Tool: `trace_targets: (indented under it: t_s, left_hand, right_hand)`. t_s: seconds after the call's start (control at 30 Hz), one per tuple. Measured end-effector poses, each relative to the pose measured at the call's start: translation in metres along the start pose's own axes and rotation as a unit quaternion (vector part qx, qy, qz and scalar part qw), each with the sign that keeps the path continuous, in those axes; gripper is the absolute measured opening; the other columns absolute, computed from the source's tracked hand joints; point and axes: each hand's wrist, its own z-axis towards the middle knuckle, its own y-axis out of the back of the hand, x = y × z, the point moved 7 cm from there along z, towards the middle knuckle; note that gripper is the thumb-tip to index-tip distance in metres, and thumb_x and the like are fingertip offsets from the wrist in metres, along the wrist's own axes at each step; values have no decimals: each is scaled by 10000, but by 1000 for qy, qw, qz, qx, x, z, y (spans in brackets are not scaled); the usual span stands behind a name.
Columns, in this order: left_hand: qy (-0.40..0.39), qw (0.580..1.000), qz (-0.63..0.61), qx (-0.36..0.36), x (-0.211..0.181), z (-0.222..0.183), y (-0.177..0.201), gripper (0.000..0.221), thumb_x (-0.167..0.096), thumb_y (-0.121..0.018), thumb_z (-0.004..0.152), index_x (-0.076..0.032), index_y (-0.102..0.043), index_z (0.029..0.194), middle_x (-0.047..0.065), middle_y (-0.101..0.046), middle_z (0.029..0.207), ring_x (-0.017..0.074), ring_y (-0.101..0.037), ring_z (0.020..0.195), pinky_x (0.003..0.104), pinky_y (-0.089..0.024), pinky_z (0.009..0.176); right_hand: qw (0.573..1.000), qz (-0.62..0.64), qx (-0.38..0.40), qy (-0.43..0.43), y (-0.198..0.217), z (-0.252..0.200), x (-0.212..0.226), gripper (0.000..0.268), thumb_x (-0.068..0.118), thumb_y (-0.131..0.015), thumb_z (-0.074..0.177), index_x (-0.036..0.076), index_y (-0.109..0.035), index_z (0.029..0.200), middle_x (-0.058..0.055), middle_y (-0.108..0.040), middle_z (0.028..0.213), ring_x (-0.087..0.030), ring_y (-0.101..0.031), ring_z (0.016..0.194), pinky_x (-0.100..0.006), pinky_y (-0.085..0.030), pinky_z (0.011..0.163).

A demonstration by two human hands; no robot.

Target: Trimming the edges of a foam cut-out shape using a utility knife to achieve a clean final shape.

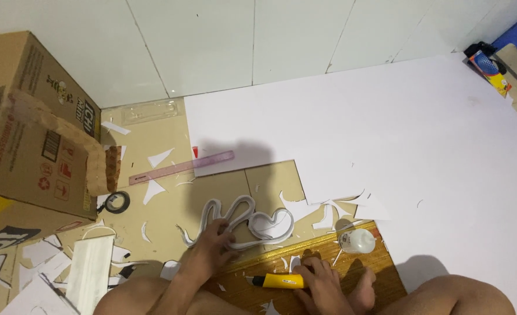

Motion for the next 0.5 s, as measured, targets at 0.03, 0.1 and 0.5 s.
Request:
trace_targets:
  t_s: [0.03, 0.1, 0.5]
  left_hand:
    - [1, 1000, 0, 1, 1, 0, -2, 292, -234, -771, 671, -183, -629, 920, -54, -449, 1243, 130, -600, 913, 296, -503, 769]
    - [-44, 997, 2, -68, -2, -2, 4, 251, -175, -772, 646, -142, -642, 858, 26, -460, 1257, 184, -612, 904, 301, -524, 732]
    - [-141, 968, -20, -206, -24, -8, 27, 317, -34, -718, 547, -91, -627, 845, 85, -561, 1199, 256, -566, 1039, 337, -502, 816]
  right_hand:
    - [1000, 0, 1, -1, -2, 0, -2, 397, 178, -679, 759, 241, -547, 1128, -3, -428, 1159, -193, -437, 1064, -390, -361, 903]
    - [1000, 15, -23, 7, -1, -1, -2, 370, 233, -647, 770, 258, -543, 1124, 3, -430, 1137, -190, -432, 1061, -378, -329, 905]
    - [999, -4, -1, 31, -11, 3, -8, 398, 193, -679, 769, 152, -511, 1127, -42, -397, 1173, -231, -411, 1070, -422, -341, 942]
